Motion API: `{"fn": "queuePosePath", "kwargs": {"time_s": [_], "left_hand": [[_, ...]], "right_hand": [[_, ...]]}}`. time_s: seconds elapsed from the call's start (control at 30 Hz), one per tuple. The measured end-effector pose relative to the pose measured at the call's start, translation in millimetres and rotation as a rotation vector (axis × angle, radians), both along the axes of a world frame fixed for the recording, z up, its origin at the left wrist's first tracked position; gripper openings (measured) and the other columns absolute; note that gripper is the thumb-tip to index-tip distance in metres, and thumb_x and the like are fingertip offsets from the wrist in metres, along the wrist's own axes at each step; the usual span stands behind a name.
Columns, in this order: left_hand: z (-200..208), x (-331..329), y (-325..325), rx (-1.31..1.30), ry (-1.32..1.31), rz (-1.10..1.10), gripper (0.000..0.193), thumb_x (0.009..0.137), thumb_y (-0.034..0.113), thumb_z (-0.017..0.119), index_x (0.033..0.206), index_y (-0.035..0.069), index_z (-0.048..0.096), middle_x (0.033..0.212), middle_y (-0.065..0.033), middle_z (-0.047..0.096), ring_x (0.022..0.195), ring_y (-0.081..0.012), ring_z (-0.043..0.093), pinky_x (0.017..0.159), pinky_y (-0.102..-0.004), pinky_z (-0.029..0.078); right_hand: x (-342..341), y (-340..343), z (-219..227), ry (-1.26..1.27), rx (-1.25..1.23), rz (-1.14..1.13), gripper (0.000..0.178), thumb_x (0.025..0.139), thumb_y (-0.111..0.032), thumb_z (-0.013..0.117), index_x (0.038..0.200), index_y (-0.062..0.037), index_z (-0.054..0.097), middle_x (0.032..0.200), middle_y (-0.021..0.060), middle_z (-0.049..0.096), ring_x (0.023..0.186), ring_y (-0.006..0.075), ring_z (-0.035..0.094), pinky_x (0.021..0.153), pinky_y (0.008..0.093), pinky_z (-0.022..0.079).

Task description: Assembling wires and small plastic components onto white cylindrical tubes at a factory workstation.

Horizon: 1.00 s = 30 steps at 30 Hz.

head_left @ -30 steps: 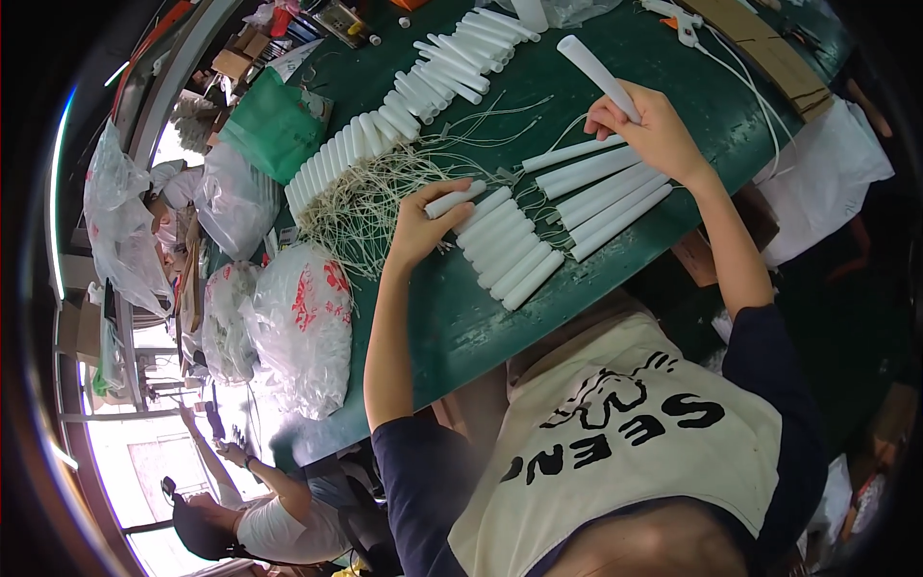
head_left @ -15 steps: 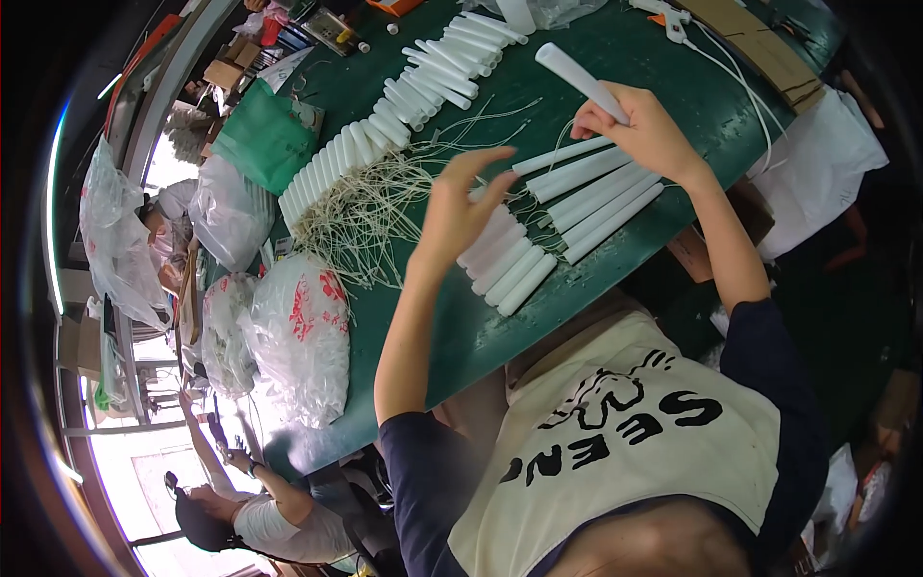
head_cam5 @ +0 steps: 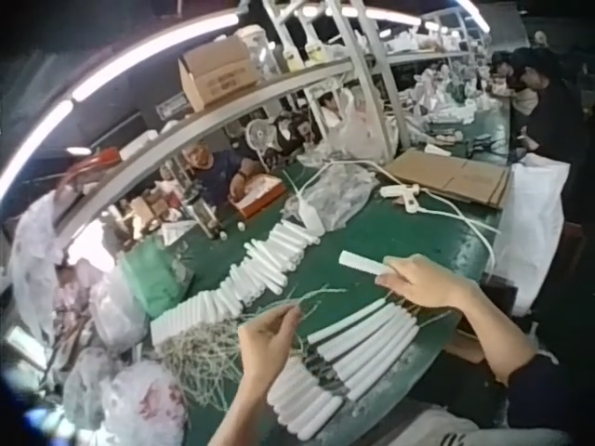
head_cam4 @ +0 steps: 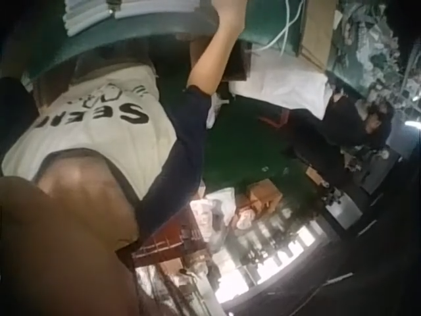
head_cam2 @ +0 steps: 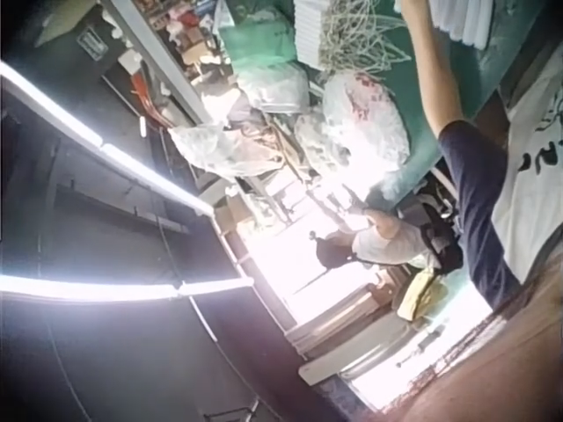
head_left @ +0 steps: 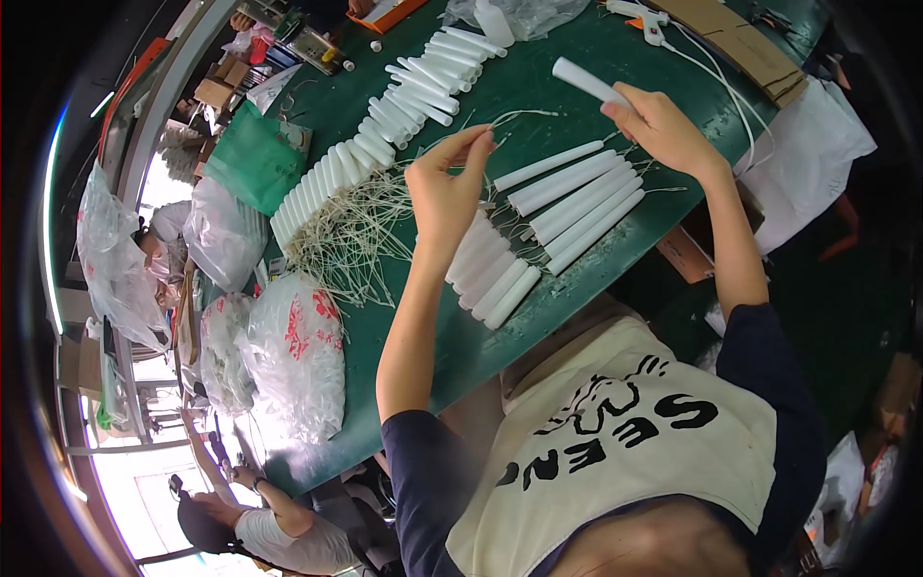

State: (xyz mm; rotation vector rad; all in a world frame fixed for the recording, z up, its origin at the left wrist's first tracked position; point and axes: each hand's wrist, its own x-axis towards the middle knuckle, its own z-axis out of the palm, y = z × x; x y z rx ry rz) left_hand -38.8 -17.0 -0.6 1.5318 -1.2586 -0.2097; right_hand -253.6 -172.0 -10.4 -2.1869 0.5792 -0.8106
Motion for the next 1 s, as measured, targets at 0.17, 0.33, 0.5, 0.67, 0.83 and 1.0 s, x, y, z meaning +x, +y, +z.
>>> {"fn": "queuePosePath", "kwargs": {"time_s": [0.17,0.33,0.5,0.67,0.83,1.0], "left_hand": [[0.4,10.3,0.0,0.001,0.111,0.002,0.019,0.085,0.011,0.063,0.099,0.000,0.068,0.081,-0.0093,0.070,0.075,-0.0098,0.065,0.070,-0.0213,0.049],[-1.7,12.6,-0.7,0.000,0.134,-0.011,0.019,0.085,0.012,0.062,0.099,0.000,0.068,0.082,-0.0091,0.070,0.075,-0.0096,0.065,0.070,-0.0212,0.049],[0.1,7.2,0.5,0.054,0.062,-0.029,0.019,0.085,0.012,0.063,0.099,0.001,0.068,0.082,-0.0093,0.070,0.075,-0.0098,0.065,0.069,-0.0215,0.049],[-0.7,12.5,-2.4,0.269,-0.022,-0.179,0.023,0.086,0.013,0.062,0.104,0.000,0.066,0.087,-0.0084,0.069,0.080,-0.0097,0.063,0.074,-0.0227,0.048],[5.6,32.2,14.6,0.484,-0.096,-0.384,0.033,0.082,0.018,0.066,0.112,0.003,0.063,0.105,-0.0074,0.066,0.096,-0.0121,0.060,0.085,-0.0276,0.046],[9.4,36.7,38.8,0.487,-0.416,-0.357,0.029,0.073,0.018,0.073,0.098,0.006,0.068,0.099,-0.0064,0.067,0.094,-0.0212,0.060,0.085,-0.0340,0.046]], "right_hand": [[-0.4,1.1,-0.1,0.134,-0.072,0.039,0.019,0.090,-0.019,0.056,0.091,-0.0006,0.054,0.058,0.0071,0.046,0.052,0.0150,0.038,0.051,0.0287,0.033],[3.0,3.2,-3.9,0.153,-0.068,0.082,0.017,0.088,-0.017,0.058,0.092,-0.0006,0.056,0.060,0.0087,0.047,0.052,0.0159,0.040,0.051,0.0292,0.034],[9.8,9.6,-1.3,0.126,-0.095,0.077,0.017,0.087,-0.018,0.060,0.091,-0.0014,0.057,0.061,0.0111,0.050,0.053,0.0205,0.045,0.052,0.0312,0.037],[21.6,15.6,-5.4,0.081,-0.304,0.122,0.016,0.083,-0.014,0.063,0.092,-0.0038,0.056,0.071,0.0106,0.059,0.063,0.0257,0.057,0.058,0.0334,0.043],[21.0,22.3,-1.8,0.279,-0.352,0.114,0.022,0.078,-0.016,0.067,0.091,-0.0063,0.052,0.079,0.0085,0.063,0.072,0.0286,0.061,0.065,0.0357,0.046],[20.2,26.3,-3.3,0.258,-0.331,0.151,0.022,0.076,-0.016,0.067,0.088,-0.0050,0.053,0.081,0.0084,0.061,0.073,0.0278,0.060,0.066,0.0345,0.046]]}}
